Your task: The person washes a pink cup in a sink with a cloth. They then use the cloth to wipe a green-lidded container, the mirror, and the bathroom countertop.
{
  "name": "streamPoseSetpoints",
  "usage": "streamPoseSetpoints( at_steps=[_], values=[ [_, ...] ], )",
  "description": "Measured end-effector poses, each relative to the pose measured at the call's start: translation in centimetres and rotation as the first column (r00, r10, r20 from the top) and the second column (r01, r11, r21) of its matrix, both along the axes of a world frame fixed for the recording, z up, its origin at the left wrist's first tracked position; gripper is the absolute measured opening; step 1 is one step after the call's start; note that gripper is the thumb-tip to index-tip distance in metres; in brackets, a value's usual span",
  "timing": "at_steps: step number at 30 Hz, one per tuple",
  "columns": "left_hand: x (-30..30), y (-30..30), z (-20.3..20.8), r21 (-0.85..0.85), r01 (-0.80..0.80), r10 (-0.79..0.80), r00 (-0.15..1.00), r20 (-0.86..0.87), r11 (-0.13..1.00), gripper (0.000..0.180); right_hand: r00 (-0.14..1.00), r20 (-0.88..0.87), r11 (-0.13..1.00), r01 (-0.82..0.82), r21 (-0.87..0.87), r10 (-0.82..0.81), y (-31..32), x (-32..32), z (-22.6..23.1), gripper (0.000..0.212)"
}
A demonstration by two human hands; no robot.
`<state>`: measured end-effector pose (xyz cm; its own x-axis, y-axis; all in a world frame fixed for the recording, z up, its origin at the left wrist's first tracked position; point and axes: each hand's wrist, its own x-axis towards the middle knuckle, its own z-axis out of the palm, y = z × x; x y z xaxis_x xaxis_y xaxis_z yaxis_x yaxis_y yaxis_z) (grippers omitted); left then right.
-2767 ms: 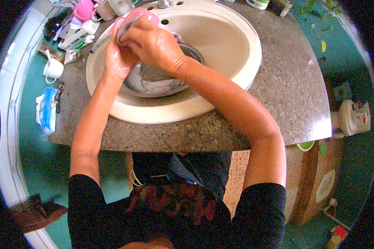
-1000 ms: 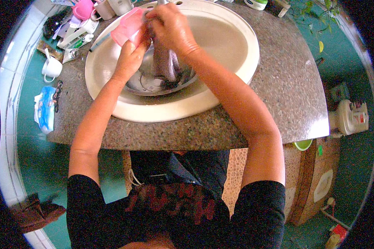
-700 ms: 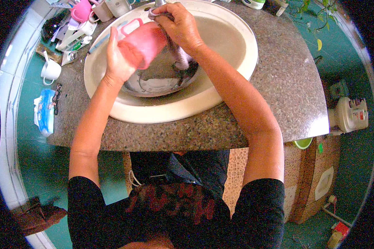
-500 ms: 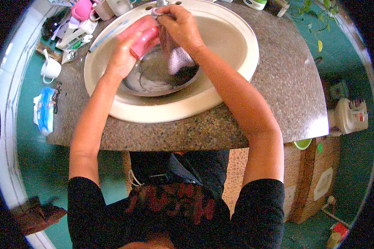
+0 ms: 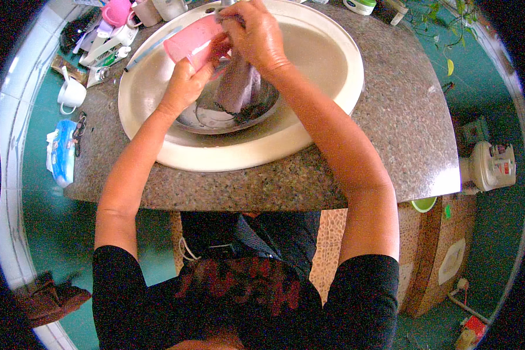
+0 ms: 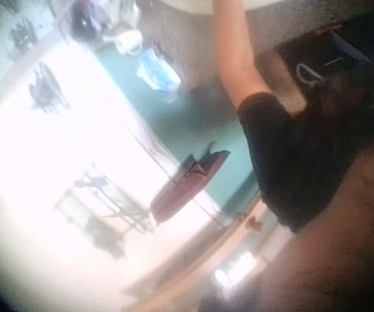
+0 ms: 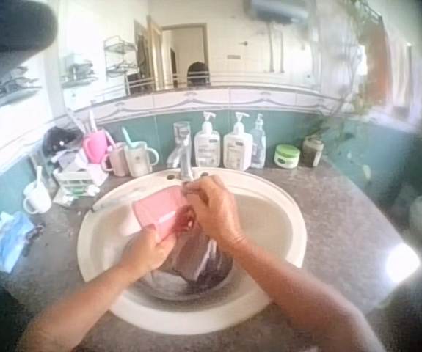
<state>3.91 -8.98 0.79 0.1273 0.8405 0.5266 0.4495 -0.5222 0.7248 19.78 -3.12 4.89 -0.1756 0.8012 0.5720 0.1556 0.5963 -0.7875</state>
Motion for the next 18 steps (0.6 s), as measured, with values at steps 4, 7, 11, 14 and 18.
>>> streamPoseSetpoints(
  at_steps=[4,7,11,14,18],
  values=[
    [0.2,0.0,0.2,0.116,-0.024,0.037,0.993,-0.111,0.993,0.028,0.997,0.016,0.951,0.061,0.303,-0.069,-0.4,-0.3,0.0,0.015],
    [-0.9,0.0,-0.1,0.042,-0.119,0.125,0.97,-0.207,0.992,0.023,0.991,0.131,0.905,-0.077,0.418,0.023,-2.0,-1.9,-0.6,0.016],
    [-0.3,-0.1,0.1,0.065,-0.077,0.086,0.985,-0.15,0.995,0.016,0.999,0.036,0.911,-0.025,0.412,0.011,-1.2,-1.7,-0.6,0.011],
    [-0.3,0.5,-0.8,0.148,-0.09,0.124,0.964,-0.234,0.985,0.015,1.0,-0.011,0.969,0.009,0.245,-0.007,0.8,0.1,-0.9,0.016],
    [-0.5,0.7,-1.0,0.145,-0.102,0.142,0.944,-0.298,0.984,0.017,0.992,0.062,0.97,0.094,0.225,-0.11,0.7,-0.2,-1.2,0.019]
  ],
)
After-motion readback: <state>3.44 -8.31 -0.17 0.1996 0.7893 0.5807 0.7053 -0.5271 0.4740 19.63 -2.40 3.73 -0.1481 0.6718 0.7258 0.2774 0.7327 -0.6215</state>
